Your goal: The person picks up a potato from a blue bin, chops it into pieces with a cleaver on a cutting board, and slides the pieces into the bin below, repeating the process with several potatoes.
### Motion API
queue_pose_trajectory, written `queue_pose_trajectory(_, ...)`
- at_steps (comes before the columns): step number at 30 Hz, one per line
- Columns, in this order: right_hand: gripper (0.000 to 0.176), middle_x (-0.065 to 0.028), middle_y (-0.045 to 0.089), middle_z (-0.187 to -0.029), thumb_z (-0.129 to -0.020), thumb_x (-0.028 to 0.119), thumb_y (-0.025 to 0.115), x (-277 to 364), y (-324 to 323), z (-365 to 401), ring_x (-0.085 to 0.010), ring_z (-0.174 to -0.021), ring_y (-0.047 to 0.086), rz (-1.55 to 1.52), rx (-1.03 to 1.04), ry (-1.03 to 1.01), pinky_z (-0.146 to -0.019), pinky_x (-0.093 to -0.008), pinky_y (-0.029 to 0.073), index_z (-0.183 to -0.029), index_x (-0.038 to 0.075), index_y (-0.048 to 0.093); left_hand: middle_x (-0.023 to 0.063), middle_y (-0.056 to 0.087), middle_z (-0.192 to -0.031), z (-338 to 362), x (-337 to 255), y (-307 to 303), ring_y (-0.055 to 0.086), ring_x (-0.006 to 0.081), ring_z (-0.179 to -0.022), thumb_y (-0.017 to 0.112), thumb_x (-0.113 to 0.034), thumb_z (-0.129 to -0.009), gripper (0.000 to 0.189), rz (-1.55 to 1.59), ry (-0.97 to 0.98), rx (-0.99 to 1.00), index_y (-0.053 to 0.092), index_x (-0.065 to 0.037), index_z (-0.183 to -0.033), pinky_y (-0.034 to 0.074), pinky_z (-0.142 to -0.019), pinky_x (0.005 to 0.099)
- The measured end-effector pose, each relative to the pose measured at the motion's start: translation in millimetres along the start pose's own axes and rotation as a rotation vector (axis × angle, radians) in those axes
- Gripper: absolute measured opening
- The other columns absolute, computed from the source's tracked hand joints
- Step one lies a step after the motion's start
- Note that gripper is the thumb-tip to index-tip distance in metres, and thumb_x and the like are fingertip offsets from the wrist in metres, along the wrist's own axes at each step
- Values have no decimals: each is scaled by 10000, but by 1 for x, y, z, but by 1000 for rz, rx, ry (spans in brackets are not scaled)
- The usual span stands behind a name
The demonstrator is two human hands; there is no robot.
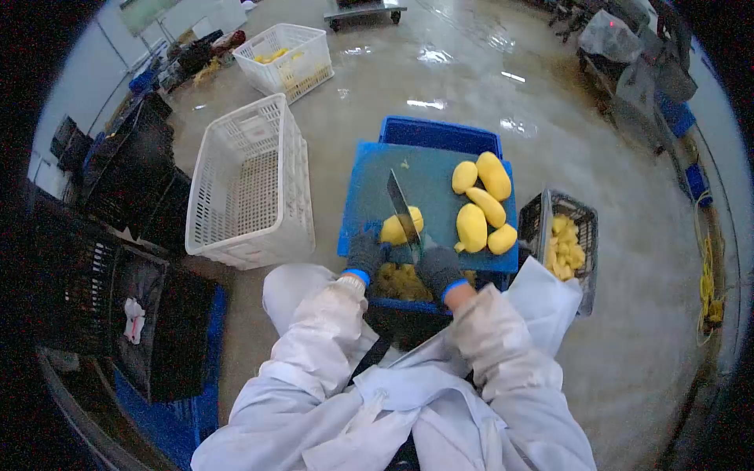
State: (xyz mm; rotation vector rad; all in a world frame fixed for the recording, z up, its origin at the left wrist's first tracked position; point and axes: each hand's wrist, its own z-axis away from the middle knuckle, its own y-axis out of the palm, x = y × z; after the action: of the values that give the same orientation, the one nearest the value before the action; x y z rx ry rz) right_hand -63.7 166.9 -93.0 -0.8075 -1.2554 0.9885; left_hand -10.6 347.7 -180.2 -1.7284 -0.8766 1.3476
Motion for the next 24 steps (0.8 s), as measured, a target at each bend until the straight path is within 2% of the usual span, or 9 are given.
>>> queue_pose_trajectory(3,233,-252,622,-821,-876,264,533,17,-28,30,-423,-798,609,-32,-16,54,-683,-502,469,-981,56,543,210,554,-1185,5,8,5,495,381,-1113,636,-241,-770,469,268,-94,24,558,-41,-1187,377,-973,470)
queue_pose_trajectory(4,236,-262,612,-820,-879,264,538,14,-31,37,-423,-803,605,-52,-27,-20,-683,-504,461,-976,49,543,209,574,-1148,5,9,2,513,393,-1081,634,-238,-770,458,277,-51,7,566,-47,-1180,385,-967,468)
queue_pose_trajectory(7,317,-245,641,-810,-868,307,512,16,-32,46,-402,-776,635,13,107,-8,-685,-494,490,-989,15,537,192,584,-1139,6,6,-6,530,390,-1052,632,-225,-767,435,150,-7,-63,581,-61,-1167,393,-952,470)
queue_pose_trajectory(10,310,-250,641,-812,-868,293,506,15,-22,45,-412,-774,634,32,174,-1,-700,-491,495,-991,11,535,172,592,-1130,0,5,-9,537,370,-1052,635,-217,-762,412,279,-100,63,601,-74,-1147,398,-952,458)
queue_pose_trajectory(17,318,-239,642,-777,-892,323,485,21,26,15,-422,-778,634,12,73,7,-712,-515,489,-994,25,531,170,593,-1119,7,6,-10,534,375,-1053,630,-205,-759,396,213,-85,41,607,-75,-1132,424,-914,465)
queue_pose_trajectory(19,327,-239,642,-773,-899,345,472,27,2,17,-420,-783,635,0,-23,-8,-716,-522,485,-993,37,534,171,592,-1123,4,8,-13,534,382,-1048,629,-203,-757,387,245,-94,-33,610,-76,-1122,428,-905,472)
queue_pose_trajectory(22,318,-231,645,-771,-893,348,475,27,-11,43,-406,-758,642,-11,78,21,-705,-520,488,-995,50,513,191,583,-1132,9,10,-29,530,388,-1059,643,-205,-752,402,253,-212,115,609,-91,-1137,418,-923,466)
queue_pose_trajectory(24,305,-229,647,-777,-887,330,482,28,-14,53,-397,-751,647,31,123,19,-694,-515,493,-998,46,502,197,587,-1117,8,9,-30,531,391,-1058,650,-202,-751,407,242,-203,115,610,-99,-1143,417,-923,465)
